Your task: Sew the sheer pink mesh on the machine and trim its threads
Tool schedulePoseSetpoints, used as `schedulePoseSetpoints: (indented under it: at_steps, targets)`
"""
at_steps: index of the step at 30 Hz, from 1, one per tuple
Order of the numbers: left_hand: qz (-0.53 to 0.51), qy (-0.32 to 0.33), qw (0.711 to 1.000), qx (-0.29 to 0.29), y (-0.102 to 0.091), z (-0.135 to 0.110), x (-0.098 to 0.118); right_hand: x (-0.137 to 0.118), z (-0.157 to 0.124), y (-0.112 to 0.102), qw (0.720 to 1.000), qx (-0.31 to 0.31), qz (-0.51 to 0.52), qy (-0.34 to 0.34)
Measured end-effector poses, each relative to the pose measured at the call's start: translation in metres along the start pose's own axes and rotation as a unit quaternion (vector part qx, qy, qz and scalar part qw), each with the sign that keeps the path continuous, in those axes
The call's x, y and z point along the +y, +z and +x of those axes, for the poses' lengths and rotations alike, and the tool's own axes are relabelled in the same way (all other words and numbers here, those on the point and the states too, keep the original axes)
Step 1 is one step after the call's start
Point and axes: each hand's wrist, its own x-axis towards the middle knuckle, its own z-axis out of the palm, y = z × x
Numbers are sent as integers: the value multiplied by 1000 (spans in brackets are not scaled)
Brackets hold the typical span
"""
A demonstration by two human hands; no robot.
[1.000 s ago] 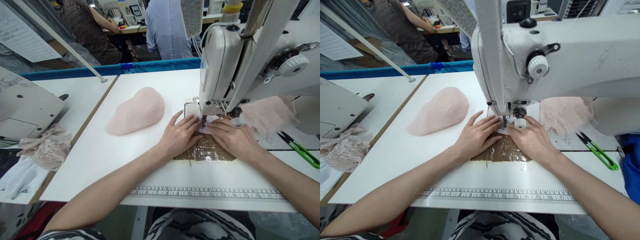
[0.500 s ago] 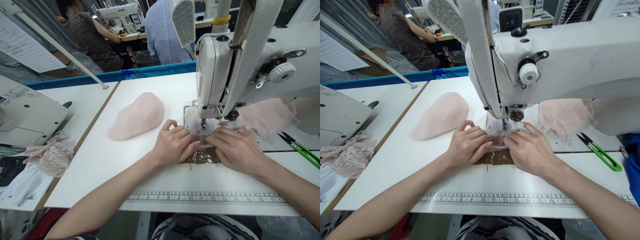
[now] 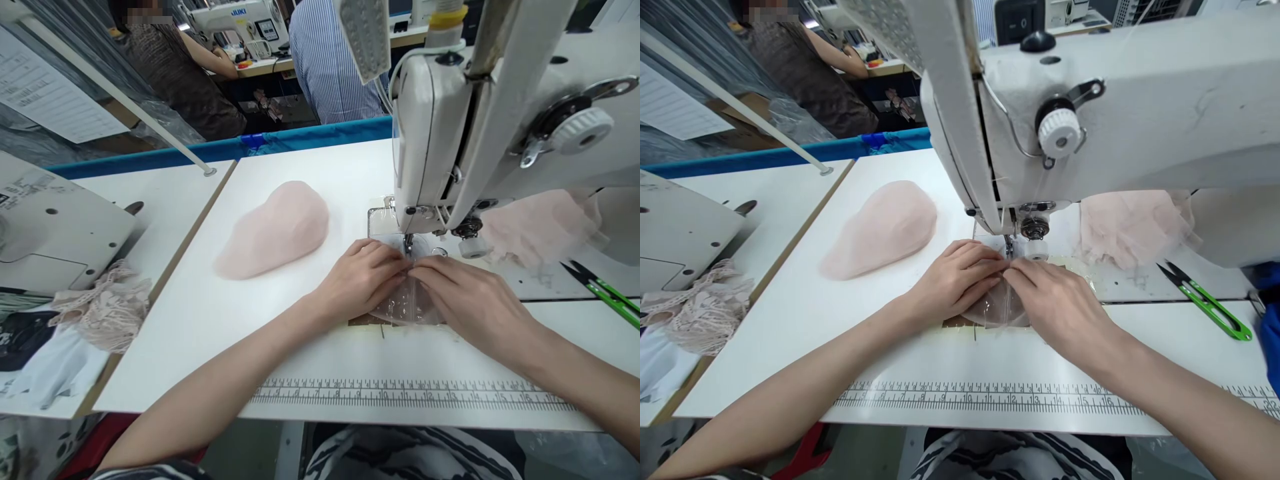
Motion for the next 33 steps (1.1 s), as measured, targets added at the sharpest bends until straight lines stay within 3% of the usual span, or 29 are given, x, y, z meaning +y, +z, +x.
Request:
schedulePoseSetpoints:
  at_steps: [6, 17, 33]
  targets:
    - [48, 17, 999, -10, 7, -2, 8, 8, 3, 4, 998, -19, -52, 7]
    - [139, 8, 990, -33, 7, -6, 18, 9, 6, 3, 993, 8, -121, 9]
    - [145, -2, 989, -33, 7, -7, 20, 9, 6, 4, 987, -2, -157, 12]
